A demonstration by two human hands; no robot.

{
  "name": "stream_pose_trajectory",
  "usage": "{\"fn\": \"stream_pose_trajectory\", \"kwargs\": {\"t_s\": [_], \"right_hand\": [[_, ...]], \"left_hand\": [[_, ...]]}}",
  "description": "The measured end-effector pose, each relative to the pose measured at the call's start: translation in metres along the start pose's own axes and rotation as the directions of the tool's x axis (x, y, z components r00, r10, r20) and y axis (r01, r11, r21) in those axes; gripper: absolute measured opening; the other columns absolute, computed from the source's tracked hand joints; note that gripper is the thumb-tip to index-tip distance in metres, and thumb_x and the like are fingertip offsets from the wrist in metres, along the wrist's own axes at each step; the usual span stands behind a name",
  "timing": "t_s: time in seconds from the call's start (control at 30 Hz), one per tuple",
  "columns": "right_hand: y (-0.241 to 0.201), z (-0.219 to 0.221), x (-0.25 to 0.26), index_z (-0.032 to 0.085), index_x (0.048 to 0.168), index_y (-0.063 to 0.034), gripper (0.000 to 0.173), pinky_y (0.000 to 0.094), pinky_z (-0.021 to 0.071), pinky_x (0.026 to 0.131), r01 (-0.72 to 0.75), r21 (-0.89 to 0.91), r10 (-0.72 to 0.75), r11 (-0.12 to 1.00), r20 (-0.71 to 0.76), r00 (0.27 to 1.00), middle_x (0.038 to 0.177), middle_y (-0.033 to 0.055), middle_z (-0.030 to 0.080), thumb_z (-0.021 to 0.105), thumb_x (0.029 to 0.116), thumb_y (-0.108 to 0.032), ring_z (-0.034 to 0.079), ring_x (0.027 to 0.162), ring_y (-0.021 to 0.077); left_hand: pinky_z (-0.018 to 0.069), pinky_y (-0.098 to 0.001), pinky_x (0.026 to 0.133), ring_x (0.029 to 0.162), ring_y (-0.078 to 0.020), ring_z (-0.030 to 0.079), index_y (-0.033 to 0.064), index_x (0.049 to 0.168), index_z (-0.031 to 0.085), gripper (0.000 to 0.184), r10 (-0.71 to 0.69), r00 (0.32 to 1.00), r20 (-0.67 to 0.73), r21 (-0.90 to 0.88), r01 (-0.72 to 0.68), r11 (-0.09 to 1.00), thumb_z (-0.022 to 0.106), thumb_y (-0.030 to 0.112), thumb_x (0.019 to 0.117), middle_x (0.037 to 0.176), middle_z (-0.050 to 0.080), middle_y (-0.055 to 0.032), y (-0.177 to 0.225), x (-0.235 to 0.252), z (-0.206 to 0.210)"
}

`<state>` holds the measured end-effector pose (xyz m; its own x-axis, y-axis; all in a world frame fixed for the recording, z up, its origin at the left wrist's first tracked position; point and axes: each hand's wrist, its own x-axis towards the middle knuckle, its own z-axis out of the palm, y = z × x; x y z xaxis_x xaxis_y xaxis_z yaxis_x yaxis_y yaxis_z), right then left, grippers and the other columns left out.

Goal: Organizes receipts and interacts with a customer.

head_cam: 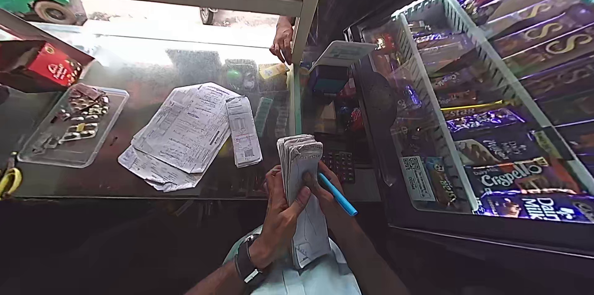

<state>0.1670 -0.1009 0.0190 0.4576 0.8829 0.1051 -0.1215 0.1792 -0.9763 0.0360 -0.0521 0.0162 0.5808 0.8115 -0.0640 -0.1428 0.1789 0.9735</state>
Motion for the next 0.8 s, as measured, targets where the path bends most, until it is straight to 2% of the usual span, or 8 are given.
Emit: {"fn": "stream_pose_trajectory", "kwargs": {"t_s": [0.07, 0.13, 0.23, 0.33, 0.5, 0.6, 0.7, 0.8], "right_hand": [[0.004, 0.0, -0.006, 0.058, 0.129, 0.0025, 0.033, 0.0235, 0.0552, 0.098, -0.027, 0.059, 0.029, 0.998, -0.032, 0.999, 0.114, -0.0008, 0.071, 0.063, 0.0998, -0.014, 0.067, 0.106, 0.0033], [0.006, 0.002, -0.009, 0.059, 0.126, 0.0015, 0.03, 0.0241, 0.056, 0.096, -0.043, 0.129, 0.053, 0.991, -0.069, 0.996, 0.112, 0.0003, 0.072, 0.062, 0.0991, -0.01, 0.068, 0.103, 0.0045], [0.003, 0.004, -0.009, 0.06, 0.127, -0.0003, 0.031, 0.025, 0.0573, 0.094, -0.041, 0.198, 0.061, 0.979, -0.101, 0.993, 0.111, 0.0032, 0.072, 0.065, 0.0977, -0.011, 0.069, 0.102, 0.0068], [0.0, 0.005, -0.007, 0.061, 0.127, -0.0007, 0.036, 0.0249, 0.0575, 0.093, -0.004, 0.175, 0.023, 0.985, -0.102, 0.995, 0.111, 0.0037, 0.073, 0.069, 0.0963, -0.017, 0.069, 0.102, 0.0074], [-0.001, 0.009, -0.005, 0.054, 0.137, 0.0048, 0.045, 0.025, 0.0558, 0.098, 0.035, 0.144, -0.022, 0.989, -0.085, 0.996, 0.118, 0.0038, 0.071, 0.067, 0.0963, -0.01, 0.068, 0.108, 0.0072], [0.0, 0.008, -0.01, 0.049, 0.139, 0.0077, 0.047, 0.0272, 0.0564, 0.098, -0.014, 0.205, 0.028, 0.979, -0.069, 0.997, 0.12, 0.007, 0.07, 0.065, 0.0968, -0.006, 0.068, 0.108, 0.0096], [0.0, 0.008, -0.004, 0.056, 0.135, 0.003, 0.043, 0.0281, 0.0582, 0.095, -0.014, 0.255, 0.027, 0.967, -0.048, 0.998, 0.118, 0.0067, 0.072, 0.068, 0.0967, -0.011, 0.07, 0.106, 0.0106], [-0.001, 0.015, 0.001, 0.057, 0.136, 0.0025, 0.044, 0.0268, 0.0575, 0.096, -0.035, 0.235, 0.033, 0.971, 0.013, 0.999, 0.119, 0.007, 0.071, 0.069, 0.096, -0.012, 0.069, 0.107, 0.0101]], "left_hand": [[0.0367, -0.0423, 0.114, 0.137, -0.0264, 0.038, 0.0005, 0.138, 0.054, 0.066, 0.009, 1.0, -0.025, 0.108, -0.006, 0.994, 0.073, 0.038, 0.0879, 0.148, 0.038, -0.02, -0.002, -0.001, -0.002], [0.0375, -0.0406, 0.114, 0.137, -0.0255, 0.038, 0.0042, 0.135, 0.059, 0.06, -0.026, 1.0, -0.009, 0.11, 0.027, 0.994, 0.074, 0.037, 0.0872, 0.147, 0.039, -0.0176, -0.001, 0.001, -0.002], [0.0408, -0.0406, 0.112, 0.135, -0.025, 0.042, 0.0039, 0.135, 0.06, 0.058, -0.033, 0.999, 0.026, 0.052, 0.031, 0.998, 0.074, 0.034, 0.0873, 0.145, 0.042, -0.0174, -0.001, 0.004, -0.002], [0.0461, -0.0349, 0.108, 0.132, -0.0224, 0.046, 0.0009, 0.135, 0.056, 0.055, -0.006, 1.0, 0.018, -0.017, 0.006, 1.0, 0.071, 0.026, 0.0887, 0.14, 0.044, -0.0182, -0.001, 0.004, 0.001], [0.0525, -0.0331, 0.102, 0.125, -0.0191, 0.055, -0.0037, 0.144, 0.032, 0.078, 0.024, 1.0, -0.013, -0.047, -0.025, 0.999, 0.074, 0.03, 0.0879, 0.137, 0.047, -0.0185, 0.0, 0.001, -0.001], [0.0561, -0.0353, 0.098, 0.12, -0.0192, 0.06, -0.0061, 0.151, 0.018, 0.084, 0.105, 0.992, 0.064, -0.249, -0.086, 0.965, 0.068, 0.032, 0.0953, 0.136, 0.051, -0.0162, 0.006, 0.01, -0.014], [0.0517, -0.0423, 0.105, 0.126, -0.0238, 0.057, -0.0025, 0.151, 0.025, 0.076, 0.301, 0.942, 0.145, -0.457, -0.206, 0.865, 0.062, 0.039, 0.0996, 0.144, 0.05, -0.0157, 0.016, 0.051, -0.031], [0.0481, -0.0418, 0.108, 0.128, -0.025, 0.055, -0.0035, 0.143, 0.043, 0.064, 0.445, 0.873, 0.199, -0.427, -0.331, 0.841, 0.055, 0.045, 0.1021, 0.145, 0.052, -0.0174, 0.021, 0.086, -0.037]]}}
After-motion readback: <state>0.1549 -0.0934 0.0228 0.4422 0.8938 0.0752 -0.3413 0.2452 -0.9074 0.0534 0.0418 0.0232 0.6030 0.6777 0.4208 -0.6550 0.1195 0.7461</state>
